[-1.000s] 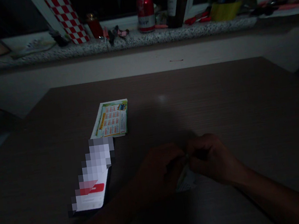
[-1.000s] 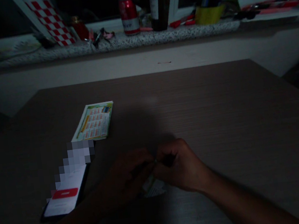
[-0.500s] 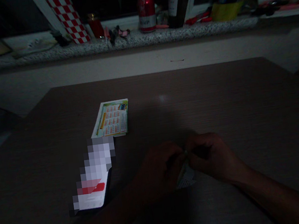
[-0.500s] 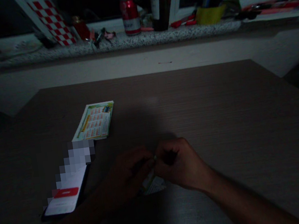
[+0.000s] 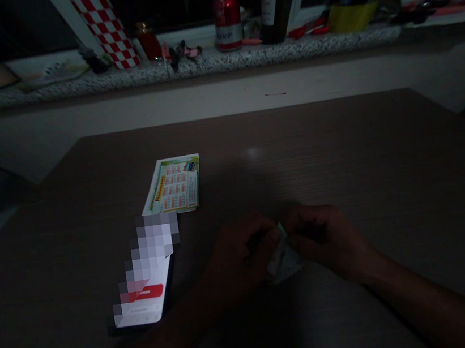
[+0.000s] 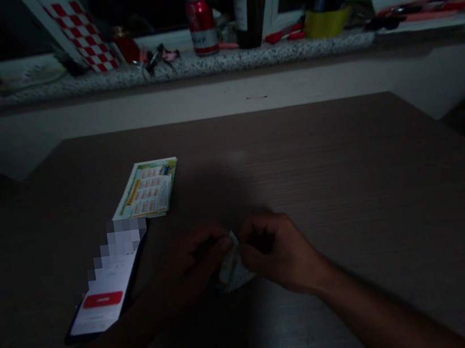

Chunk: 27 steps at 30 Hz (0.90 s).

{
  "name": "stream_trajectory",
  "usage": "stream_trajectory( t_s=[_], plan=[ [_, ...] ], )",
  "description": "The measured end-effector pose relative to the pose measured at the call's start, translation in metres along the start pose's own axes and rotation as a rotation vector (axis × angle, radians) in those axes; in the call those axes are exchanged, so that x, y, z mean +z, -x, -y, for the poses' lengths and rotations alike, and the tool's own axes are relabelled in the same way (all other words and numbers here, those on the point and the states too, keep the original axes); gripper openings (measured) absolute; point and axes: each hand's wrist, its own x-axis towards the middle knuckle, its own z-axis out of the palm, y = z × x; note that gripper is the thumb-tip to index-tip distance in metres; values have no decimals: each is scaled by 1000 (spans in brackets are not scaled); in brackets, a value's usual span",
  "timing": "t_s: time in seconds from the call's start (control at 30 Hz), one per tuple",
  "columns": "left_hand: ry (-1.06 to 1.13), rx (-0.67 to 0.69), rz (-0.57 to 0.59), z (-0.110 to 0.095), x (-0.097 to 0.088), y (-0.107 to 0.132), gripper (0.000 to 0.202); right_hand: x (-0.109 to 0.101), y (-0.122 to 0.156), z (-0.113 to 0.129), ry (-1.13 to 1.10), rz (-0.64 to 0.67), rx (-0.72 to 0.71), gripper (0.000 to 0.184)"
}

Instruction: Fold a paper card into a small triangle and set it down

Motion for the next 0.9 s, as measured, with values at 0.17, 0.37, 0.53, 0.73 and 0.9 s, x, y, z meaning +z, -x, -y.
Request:
stream_trajectory(
  t_s=[0.17,0.37,0.53,0.73,0.9],
  plan=[
    [141,-80,-81,2,-3,-1,19,0,0,1,28,-12,-23,15],
    [230,-132,-182,5,-3,-1,16,1,-3,3,4,-96,-18,19],
    [346,-110,-200,7,-3,0,11,3,-6,3,-1,-93,-65,15],
    [407,-66,-188,4,-4,-1,17,4,-5,5,59,-94,-103,17],
    [358,-32,-261,1,-4,-1,15,2,-2,6,154,-65,-87,30]
  ],
)
